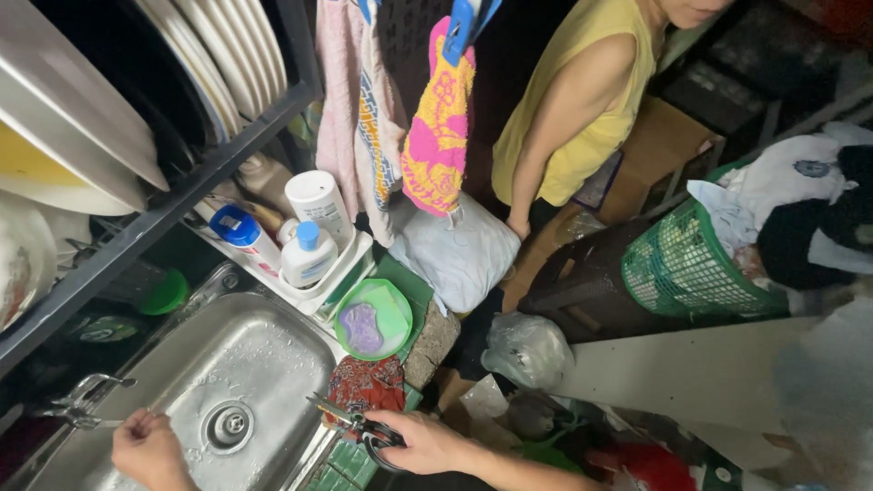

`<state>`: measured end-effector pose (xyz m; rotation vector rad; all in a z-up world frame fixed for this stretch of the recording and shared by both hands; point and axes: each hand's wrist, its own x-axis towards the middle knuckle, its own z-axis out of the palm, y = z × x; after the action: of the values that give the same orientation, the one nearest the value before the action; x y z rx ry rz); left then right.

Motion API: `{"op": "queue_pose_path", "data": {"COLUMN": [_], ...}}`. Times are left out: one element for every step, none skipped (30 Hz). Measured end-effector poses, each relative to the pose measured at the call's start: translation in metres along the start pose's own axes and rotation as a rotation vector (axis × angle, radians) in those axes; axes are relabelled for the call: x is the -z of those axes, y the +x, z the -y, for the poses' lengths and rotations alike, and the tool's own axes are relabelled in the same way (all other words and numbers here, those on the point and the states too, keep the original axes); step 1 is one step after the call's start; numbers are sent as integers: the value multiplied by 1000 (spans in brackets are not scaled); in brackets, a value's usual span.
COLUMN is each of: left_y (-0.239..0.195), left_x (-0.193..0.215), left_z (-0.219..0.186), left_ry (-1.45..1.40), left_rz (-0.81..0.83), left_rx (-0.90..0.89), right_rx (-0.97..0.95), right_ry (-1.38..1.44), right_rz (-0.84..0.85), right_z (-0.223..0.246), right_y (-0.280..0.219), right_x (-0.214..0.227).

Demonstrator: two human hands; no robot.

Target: Using kitchen scissors to cut red chilies into small pieces over a bowl in a kitchen setting.

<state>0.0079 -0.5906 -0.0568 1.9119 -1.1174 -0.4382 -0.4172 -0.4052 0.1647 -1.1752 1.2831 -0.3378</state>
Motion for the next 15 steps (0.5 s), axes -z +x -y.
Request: {"op": "queue_pose_path", "data": {"left_y": [14,19,24,29,31,34,36,25,12,0,3,6,12,9,7], "left_x": [-10,-6,-5,-3,-2,0,3,12,21,31,25,20,16,17,20], "left_z": [32,27,22,16,7,-2,-10,-37,-65,-92,-64,-36,-8,-4,0], "left_ry": [4,0,68,136,132,123,114,111,227,344,339,336,330,330,320], "left_rz": [-44,-38,-35,-32,-27,-64,-102,-98,-183,-268,-278,-370,-454,-463,-496], "left_rx": [-34,-37,23,82,82,110,141,142,189,235,240,75,-100,-100,-278], "right_rx": [-4,-5,29,63,60,59,58,55,76,98,105,75,45,54,61], "right_ry": [8,9,-20,-50,-52,-40,-30,-32,-45,-58,-67,-71,-69,-72,-81], "right_rz": [1,-7,-37,-68,-74,-68,-59,-62,-83,-103,-97,-79,-62,-59,-54], "right_z": [0,-1,-3,-5,-6,-6,-7,-9,-12,-14,-11,-8,-4,-4,-4], "right_y": [0,-1,-3,-5,-6,-6,-8,-8,-8,-9,-9,-10,-11,-9,-8], "right_x": [1,0,0,0,1,2,2,-1,-2,-3,-2,-1,-2,-1,-2]}}
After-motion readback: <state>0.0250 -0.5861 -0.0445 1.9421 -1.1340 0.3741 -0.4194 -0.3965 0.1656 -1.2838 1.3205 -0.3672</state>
